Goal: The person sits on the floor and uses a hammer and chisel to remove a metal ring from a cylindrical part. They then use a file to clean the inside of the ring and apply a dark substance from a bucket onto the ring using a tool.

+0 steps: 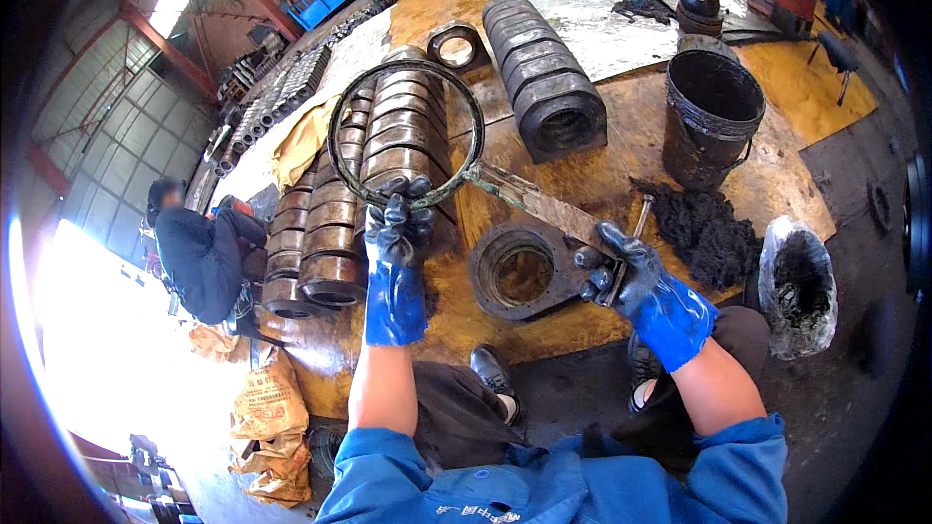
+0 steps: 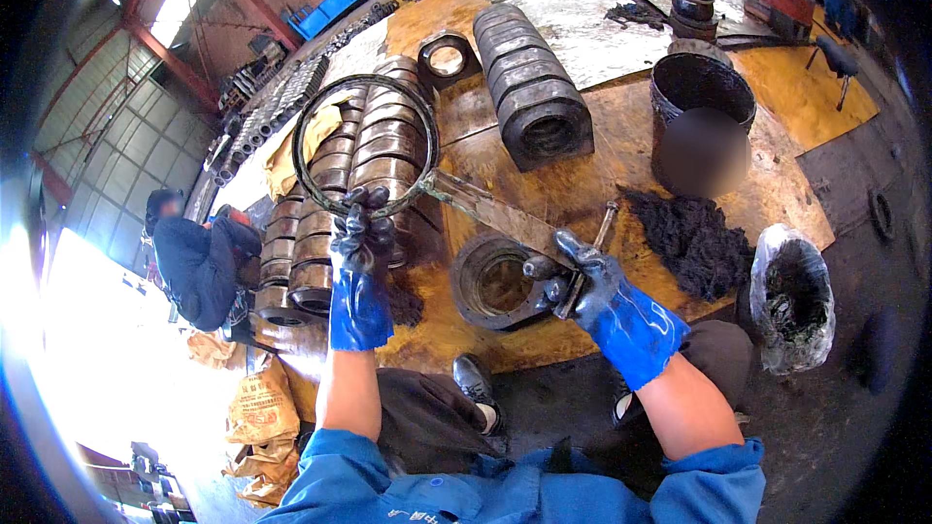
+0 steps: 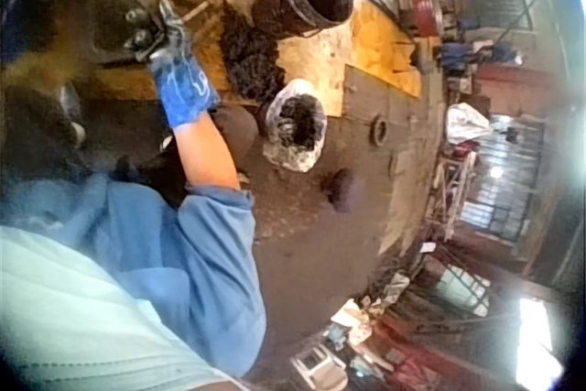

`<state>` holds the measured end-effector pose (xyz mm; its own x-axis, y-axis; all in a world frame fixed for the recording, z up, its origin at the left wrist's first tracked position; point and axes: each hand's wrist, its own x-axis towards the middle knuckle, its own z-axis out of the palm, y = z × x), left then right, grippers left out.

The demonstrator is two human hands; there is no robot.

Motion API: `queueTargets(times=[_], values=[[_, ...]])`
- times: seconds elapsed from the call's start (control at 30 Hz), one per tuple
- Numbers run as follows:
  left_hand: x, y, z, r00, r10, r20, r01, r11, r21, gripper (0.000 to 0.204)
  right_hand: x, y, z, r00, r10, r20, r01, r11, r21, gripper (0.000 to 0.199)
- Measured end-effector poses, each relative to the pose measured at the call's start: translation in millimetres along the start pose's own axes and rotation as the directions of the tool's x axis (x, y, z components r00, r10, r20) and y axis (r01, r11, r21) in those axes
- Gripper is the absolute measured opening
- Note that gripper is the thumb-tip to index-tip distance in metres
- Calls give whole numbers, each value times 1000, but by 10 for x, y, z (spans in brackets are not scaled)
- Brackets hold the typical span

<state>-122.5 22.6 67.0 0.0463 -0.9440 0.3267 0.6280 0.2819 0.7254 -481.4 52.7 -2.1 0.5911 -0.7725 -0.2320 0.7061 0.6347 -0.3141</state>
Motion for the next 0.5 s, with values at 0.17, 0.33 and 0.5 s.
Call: queueTargets(times=[0.17,0.33,0.5], values=[[-68,19,115,999,-19,-51,24,994,104,24,30,0,102,998,-5,-57,4,1000,-12,22],[-104,29,255,994,0,-110,24,976,215,24,31,-6,58,988,-124,-94,127,992,27,25],[-114,42,221,986,2,-168,44,963,265,26,10,-166,4,983,-184,0,184,981,58,39]])
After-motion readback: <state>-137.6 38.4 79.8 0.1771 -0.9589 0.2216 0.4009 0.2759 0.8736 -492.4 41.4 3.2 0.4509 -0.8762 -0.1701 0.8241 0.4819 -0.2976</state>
